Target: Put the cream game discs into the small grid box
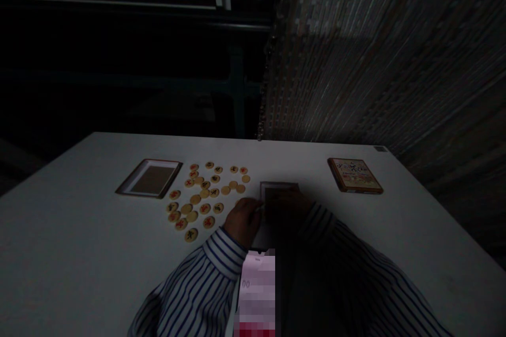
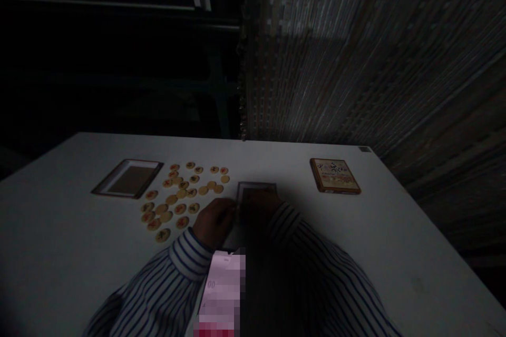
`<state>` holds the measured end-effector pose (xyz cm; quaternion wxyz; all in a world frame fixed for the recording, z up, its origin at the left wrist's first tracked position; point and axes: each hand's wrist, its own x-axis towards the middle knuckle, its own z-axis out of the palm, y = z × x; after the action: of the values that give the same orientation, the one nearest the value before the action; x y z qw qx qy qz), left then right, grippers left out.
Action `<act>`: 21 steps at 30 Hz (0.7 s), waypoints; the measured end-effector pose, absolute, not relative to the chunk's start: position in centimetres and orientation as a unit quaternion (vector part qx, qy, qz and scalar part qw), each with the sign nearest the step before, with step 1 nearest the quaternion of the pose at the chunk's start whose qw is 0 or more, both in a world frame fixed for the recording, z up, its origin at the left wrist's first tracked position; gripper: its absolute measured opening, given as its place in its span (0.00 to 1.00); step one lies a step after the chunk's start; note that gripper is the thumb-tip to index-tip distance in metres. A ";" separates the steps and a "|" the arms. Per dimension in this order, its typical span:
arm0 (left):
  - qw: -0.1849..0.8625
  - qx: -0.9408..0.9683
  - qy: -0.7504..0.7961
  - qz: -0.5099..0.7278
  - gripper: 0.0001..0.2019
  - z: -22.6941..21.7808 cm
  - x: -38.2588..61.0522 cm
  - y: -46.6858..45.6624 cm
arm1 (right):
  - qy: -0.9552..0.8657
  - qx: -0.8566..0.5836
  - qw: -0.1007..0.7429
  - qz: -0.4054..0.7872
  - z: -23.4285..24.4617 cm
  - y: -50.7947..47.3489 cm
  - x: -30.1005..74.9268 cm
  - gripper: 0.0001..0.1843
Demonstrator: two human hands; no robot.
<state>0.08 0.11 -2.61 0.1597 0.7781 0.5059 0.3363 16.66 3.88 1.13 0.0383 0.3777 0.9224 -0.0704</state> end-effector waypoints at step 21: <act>0.173 0.779 0.509 0.323 0.11 -2.8 0.1 0.1 | 0.919 0.381 0.071 -0.071 1.8 3.7 16.2 0.10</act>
<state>0.08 0.13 -2.75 0.1730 0.7789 0.5091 0.3228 16.21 3.74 1.84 0.0714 0.3811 0.9191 -0.0705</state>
